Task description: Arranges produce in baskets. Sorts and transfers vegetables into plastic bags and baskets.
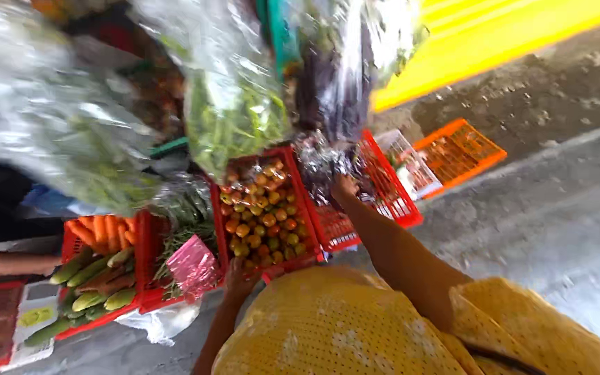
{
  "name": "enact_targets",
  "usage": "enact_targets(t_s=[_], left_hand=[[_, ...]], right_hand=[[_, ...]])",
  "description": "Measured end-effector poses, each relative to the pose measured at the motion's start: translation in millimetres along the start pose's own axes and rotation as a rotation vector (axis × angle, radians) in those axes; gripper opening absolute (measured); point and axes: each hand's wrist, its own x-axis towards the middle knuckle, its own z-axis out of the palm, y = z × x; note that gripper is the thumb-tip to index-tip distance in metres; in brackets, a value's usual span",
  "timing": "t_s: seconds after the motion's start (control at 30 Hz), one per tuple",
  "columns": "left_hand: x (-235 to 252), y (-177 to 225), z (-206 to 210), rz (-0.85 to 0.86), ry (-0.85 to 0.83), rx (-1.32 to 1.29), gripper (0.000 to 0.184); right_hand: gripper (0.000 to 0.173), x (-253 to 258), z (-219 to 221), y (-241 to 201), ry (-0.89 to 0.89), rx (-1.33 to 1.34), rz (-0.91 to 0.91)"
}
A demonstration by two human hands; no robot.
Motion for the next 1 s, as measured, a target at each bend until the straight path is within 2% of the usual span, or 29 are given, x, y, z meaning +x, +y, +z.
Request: enact_targets(t_s=[0.13,0.27,0.37,0.43,0.53,0.6,0.67,0.77,0.8,0.83,0.9,0.93,1.0], left_hand=[[0,0,0,-0.012,0.001,-0.030,0.073],[-3,8,-5,-0.038,0.082,-0.068,0.053],[-4,33,-12,-0.069,0.267,0.016,0.048],[4,60,-18,-0.005,0.321,-0.006,0.043],[30,112,-26,0.119,0.153,-0.129,0.038],[55,150,-23,0.165,-0.056,-0.200,0.044],[83,184,-9,0.174,-0.236,-0.260,0.060],[124,224,25,0.191,-0.331,-0.332,0.095],[137,232,36,0.193,-0.355,-0.346,0.101],[147,238,45,0.186,-0.382,-0.360,0.096],[160,245,58,0.186,-0.390,-0.310,0.049],[161,248,60,0.187,-0.399,-0.274,0.032],[155,252,61,0.198,-0.410,-0.221,0.021]], right_hand=[[0.048,9,8,17,0.017,0.098,-0.105],[0.042,-7,4,36,0.026,0.147,-0.167],[0.038,-29,-9,53,0.063,0.233,-0.157],[0.034,-46,-21,60,0.085,0.301,-0.150],[0.031,-64,-26,69,0.115,0.363,-0.210],[0.028,-75,-25,69,0.126,0.397,-0.276],[0.028,-86,-23,67,0.120,0.423,-0.332],[0.026,-104,-19,62,0.075,0.430,-0.429],[0.024,-109,-18,60,0.047,0.421,-0.461],[0.023,-114,-17,60,0.025,0.407,-0.494],[0.021,-118,-16,66,-0.031,0.363,-0.558],[0.017,-117,-18,69,-0.057,0.345,-0.585],[0.015,-105,-23,82,-0.142,0.330,-0.626]])
